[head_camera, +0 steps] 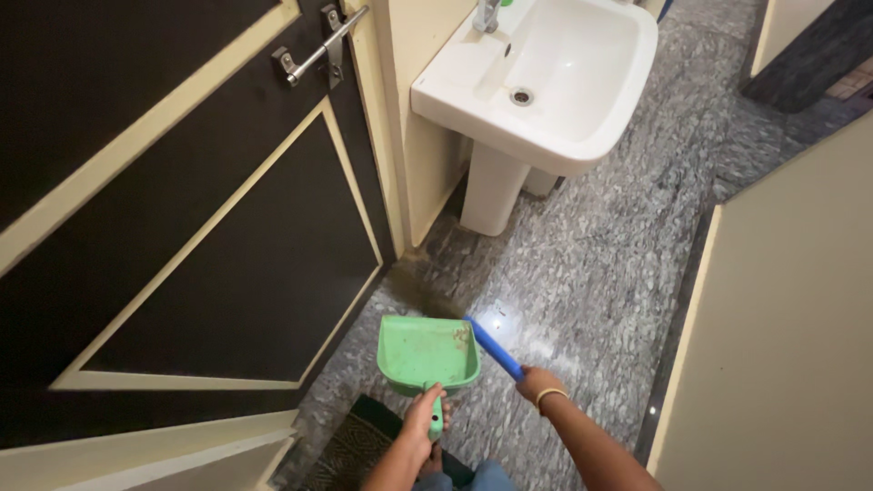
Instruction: The person sweeps a tiled floor using a blue broom and a green dustpan, collecting debris near a sink and a wooden door. The person moves around the room to gather dirt into the dustpan.
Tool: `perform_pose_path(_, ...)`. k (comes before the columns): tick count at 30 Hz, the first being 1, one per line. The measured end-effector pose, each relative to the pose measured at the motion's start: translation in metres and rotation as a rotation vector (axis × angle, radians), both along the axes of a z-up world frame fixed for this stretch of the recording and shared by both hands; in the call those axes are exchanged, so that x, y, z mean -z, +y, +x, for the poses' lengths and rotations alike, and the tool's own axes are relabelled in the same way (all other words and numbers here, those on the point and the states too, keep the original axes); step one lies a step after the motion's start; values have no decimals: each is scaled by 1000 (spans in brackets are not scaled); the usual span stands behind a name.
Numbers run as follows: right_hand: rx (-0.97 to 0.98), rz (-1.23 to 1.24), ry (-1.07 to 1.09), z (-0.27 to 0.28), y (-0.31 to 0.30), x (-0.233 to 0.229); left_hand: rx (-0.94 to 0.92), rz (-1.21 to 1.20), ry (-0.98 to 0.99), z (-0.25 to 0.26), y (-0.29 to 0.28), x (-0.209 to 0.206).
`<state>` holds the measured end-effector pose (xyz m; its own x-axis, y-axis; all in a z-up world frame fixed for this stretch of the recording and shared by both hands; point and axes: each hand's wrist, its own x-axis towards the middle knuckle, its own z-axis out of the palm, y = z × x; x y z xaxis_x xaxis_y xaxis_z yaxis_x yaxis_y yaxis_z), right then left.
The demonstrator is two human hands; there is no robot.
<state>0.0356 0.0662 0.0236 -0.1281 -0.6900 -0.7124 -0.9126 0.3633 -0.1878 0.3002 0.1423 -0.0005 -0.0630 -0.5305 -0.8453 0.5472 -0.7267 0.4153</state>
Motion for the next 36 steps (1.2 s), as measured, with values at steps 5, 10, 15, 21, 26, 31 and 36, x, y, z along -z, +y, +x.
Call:
perform_pose_path(5,385,-7,-180,10,-34,-2,-36,-1,-8,4,13,-2)
perform_pose_path(10,510,-187,-433,54,-3,-4,-47,97,24,8,31,-6)
perform_pose_path(15,366,-50,-359,45,-3,-4,-38,128,46,3,36,-2)
perform_pose_path(21,490,61,-259,-3,-13,9,37,101,6,0,39,-3)
perform_pose_path(26,649,-28,-232,-43,-13,3,71,135,6,-3,44,-5)
perform_pose_path(31,373,-232,-110,-62,-2,-6,50,169,49,-4,45,-5)
perform_pose_path(36,194,-268,-107,-65,105,-6,47,105,45,-20,44,-2)
